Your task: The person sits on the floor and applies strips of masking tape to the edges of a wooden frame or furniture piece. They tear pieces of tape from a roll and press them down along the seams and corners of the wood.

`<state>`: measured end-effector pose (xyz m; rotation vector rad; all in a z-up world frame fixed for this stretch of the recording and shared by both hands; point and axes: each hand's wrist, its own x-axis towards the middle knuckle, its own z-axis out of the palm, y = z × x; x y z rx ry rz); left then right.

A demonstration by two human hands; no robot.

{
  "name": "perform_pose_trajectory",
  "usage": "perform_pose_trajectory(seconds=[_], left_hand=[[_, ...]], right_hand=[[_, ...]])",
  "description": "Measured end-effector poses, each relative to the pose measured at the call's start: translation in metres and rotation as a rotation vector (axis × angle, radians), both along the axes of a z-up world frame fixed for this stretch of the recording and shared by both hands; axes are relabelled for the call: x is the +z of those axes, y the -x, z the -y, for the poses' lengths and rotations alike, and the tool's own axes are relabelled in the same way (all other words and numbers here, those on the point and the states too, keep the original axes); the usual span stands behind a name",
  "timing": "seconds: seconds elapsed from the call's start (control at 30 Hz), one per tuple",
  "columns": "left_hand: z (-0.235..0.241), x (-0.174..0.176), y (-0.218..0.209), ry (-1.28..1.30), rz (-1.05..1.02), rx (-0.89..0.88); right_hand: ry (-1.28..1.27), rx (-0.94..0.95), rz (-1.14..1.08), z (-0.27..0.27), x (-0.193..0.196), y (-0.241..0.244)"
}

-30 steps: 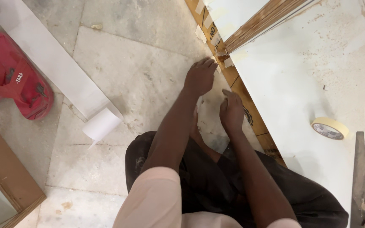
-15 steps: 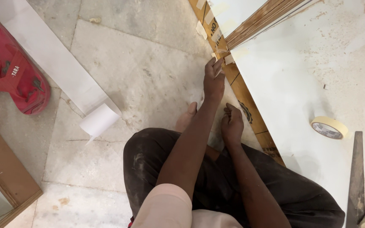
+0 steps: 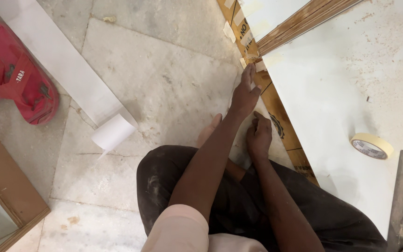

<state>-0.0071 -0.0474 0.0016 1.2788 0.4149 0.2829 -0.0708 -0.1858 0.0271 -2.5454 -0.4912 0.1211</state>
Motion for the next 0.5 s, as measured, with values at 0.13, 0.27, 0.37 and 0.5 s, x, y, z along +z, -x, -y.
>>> perform_pose_trajectory(seconds=[0.13,0.27,0.37,0.5], left_hand=[[0.000,-0.010,-0.006,0.064,0.017,-0.042],[0.004,-0.035,-0.015,0.421,0.171,-0.031],[0.014,-0.047,-0.022,0.582,0.245,-0.002],[0.021,-0.045,-0.024,0.703,0.183,0.127]], right_hand=[[-0.043,0.038,0.008,0.002,0.003,0.003],[-0.096,0.027,-0.060,0.006,0.010,0.006],[-0.124,0.022,-0.097,0.009,0.012,0.009],[-0.196,-0.041,-0.171,0.011,0.012,0.009]])
